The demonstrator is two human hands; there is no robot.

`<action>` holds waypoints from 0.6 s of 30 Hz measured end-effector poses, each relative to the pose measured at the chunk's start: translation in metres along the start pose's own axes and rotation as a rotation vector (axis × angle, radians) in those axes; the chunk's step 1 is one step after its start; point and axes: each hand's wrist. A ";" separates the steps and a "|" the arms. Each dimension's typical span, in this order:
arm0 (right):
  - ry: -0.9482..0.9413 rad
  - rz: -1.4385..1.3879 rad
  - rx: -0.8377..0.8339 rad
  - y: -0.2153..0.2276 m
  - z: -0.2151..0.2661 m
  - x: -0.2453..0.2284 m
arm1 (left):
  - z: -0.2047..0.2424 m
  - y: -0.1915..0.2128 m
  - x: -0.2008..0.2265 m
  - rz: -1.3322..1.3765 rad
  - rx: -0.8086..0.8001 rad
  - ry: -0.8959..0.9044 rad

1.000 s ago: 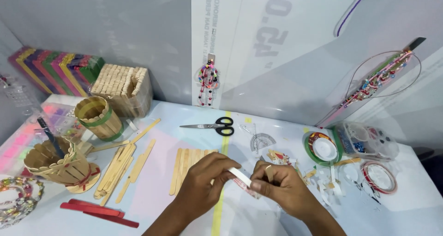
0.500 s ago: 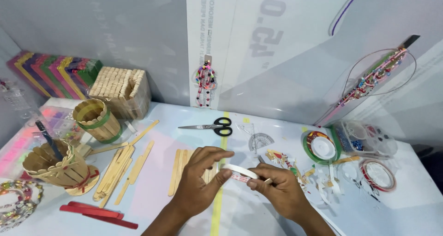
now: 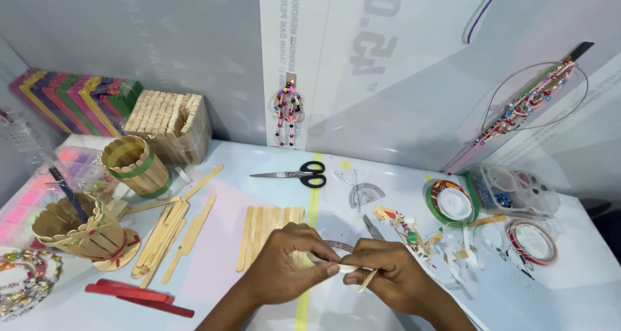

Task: The person is arranging popsicle sticks in a row and then applying double-sided tape to join them together for a handicraft project.

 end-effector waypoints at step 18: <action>0.063 0.043 0.231 0.003 0.000 0.019 | -0.007 0.008 -0.010 0.115 0.343 0.393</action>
Point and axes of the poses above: each hand's wrist, its own z-axis away from the middle knuckle, its own y-axis out of the back of the hand, x = y × z, and after that the axes turned 1 degree about -x, right-handed
